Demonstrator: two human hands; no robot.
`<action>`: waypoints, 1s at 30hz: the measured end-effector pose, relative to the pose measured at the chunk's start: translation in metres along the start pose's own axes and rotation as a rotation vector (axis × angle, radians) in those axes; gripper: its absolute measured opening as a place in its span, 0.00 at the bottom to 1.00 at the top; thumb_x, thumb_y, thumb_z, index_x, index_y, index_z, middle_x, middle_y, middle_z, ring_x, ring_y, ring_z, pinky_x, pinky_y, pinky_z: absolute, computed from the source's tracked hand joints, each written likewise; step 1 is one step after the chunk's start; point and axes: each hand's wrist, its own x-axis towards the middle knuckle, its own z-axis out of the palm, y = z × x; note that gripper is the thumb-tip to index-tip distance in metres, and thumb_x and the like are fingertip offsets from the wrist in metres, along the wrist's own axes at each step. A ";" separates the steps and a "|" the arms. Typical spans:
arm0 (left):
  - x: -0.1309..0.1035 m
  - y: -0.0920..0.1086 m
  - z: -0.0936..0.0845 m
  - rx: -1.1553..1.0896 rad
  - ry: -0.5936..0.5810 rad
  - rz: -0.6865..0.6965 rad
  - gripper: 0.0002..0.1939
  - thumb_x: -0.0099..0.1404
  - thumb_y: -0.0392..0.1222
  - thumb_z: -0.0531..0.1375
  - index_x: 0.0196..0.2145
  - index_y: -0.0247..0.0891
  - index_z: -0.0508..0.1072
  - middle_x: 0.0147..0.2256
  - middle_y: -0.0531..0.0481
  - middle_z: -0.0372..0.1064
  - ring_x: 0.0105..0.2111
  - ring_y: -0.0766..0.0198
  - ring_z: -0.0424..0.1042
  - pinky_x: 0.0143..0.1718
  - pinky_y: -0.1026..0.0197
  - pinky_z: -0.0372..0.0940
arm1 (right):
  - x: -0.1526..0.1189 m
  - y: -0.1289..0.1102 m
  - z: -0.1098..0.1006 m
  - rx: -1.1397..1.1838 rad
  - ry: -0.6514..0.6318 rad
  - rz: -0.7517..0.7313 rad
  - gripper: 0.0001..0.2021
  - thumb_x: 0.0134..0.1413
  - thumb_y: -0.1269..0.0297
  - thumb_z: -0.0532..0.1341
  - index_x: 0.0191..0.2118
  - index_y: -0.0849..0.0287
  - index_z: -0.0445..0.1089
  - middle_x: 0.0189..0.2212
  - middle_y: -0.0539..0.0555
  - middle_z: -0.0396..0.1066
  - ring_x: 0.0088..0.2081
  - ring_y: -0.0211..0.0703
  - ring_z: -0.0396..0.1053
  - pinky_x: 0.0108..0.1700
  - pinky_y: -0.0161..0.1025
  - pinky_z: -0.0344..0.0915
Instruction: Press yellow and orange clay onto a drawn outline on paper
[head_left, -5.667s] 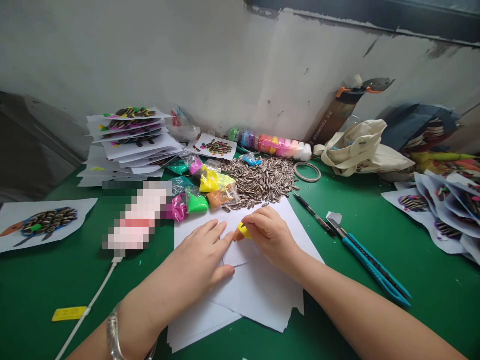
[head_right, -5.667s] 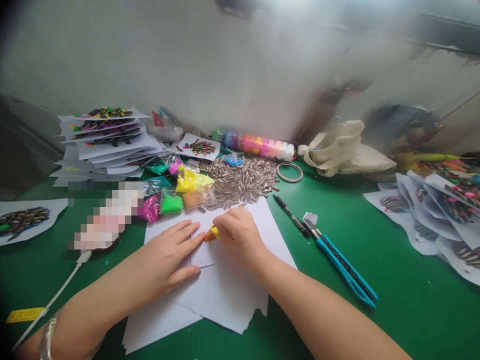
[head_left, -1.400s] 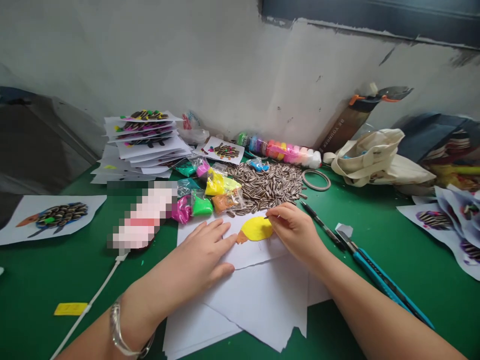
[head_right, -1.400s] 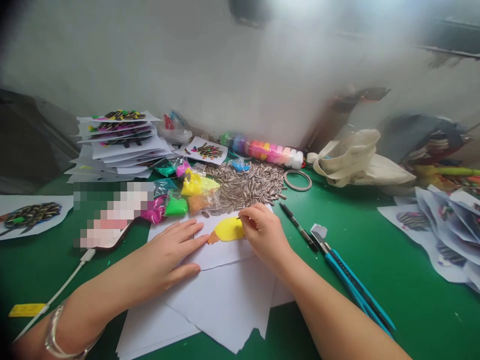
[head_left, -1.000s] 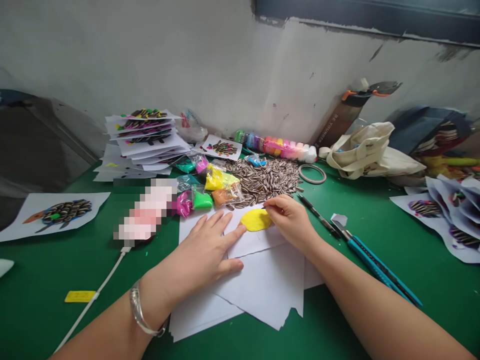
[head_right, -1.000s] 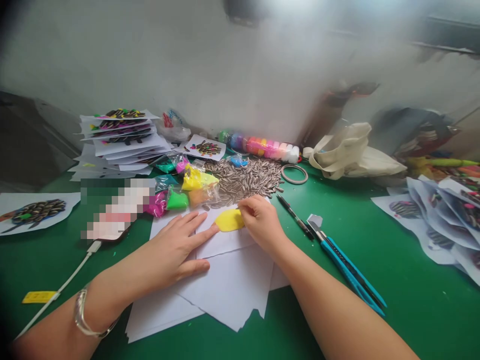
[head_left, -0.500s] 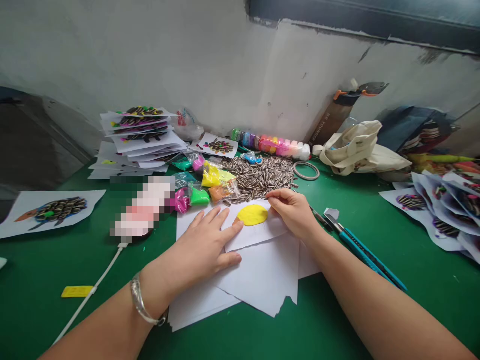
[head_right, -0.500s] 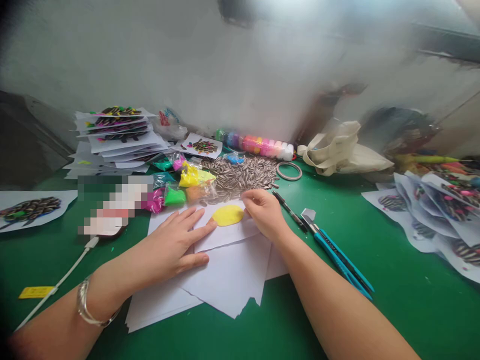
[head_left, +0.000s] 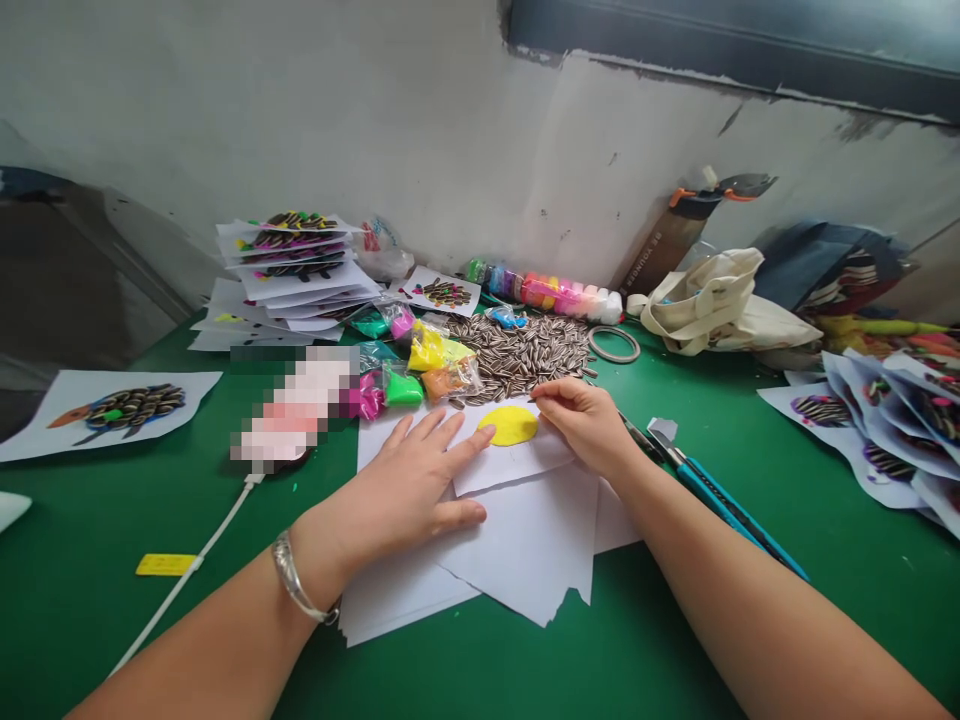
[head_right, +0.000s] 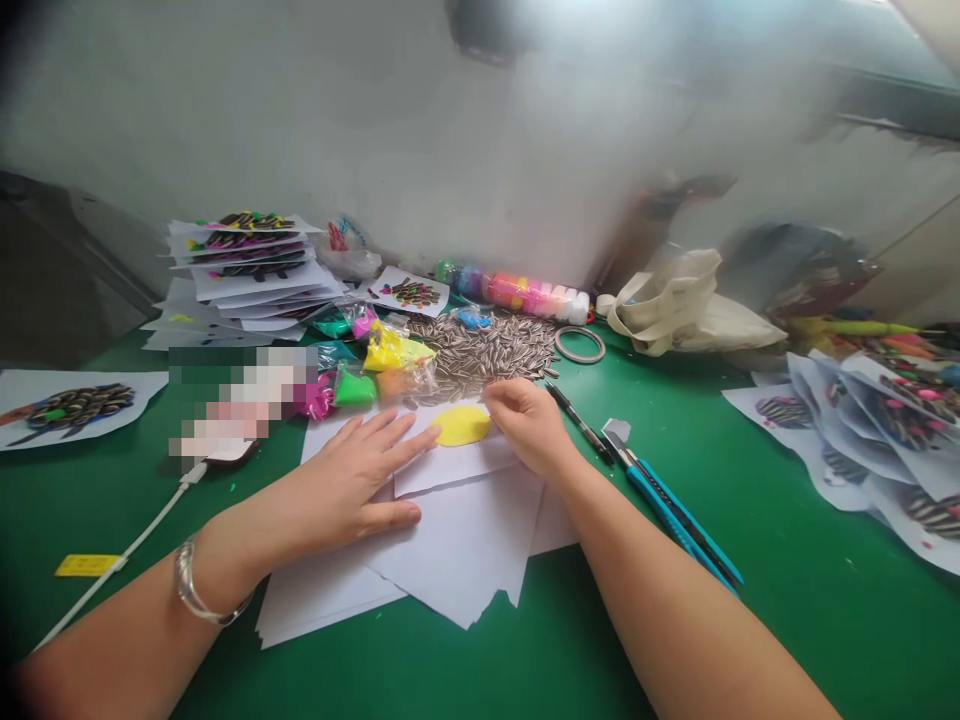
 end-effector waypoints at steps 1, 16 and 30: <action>0.000 -0.002 0.000 -0.008 0.008 0.006 0.38 0.66 0.60 0.59 0.69 0.50 0.52 0.69 0.37 0.48 0.69 0.40 0.43 0.65 0.34 0.42 | 0.000 0.000 0.000 -0.013 -0.009 -0.026 0.08 0.54 0.62 0.61 0.35 0.58 0.76 0.33 0.53 0.74 0.35 0.43 0.70 0.37 0.40 0.66; -0.002 -0.012 -0.008 -0.192 0.149 0.128 0.11 0.69 0.42 0.57 0.48 0.40 0.71 0.50 0.44 0.65 0.54 0.50 0.63 0.56 0.48 0.61 | -0.025 -0.034 0.027 -0.354 -0.440 -0.528 0.13 0.66 0.75 0.49 0.46 0.53 0.66 0.45 0.54 0.75 0.65 0.50 0.55 0.63 0.56 0.57; 0.000 -0.013 -0.003 -0.197 0.143 0.086 0.11 0.67 0.37 0.58 0.47 0.36 0.72 0.48 0.43 0.66 0.53 0.50 0.64 0.55 0.50 0.62 | -0.023 -0.038 0.034 -0.408 -0.471 -0.549 0.11 0.66 0.75 0.50 0.45 0.53 0.65 0.41 0.54 0.74 0.57 0.50 0.60 0.58 0.54 0.60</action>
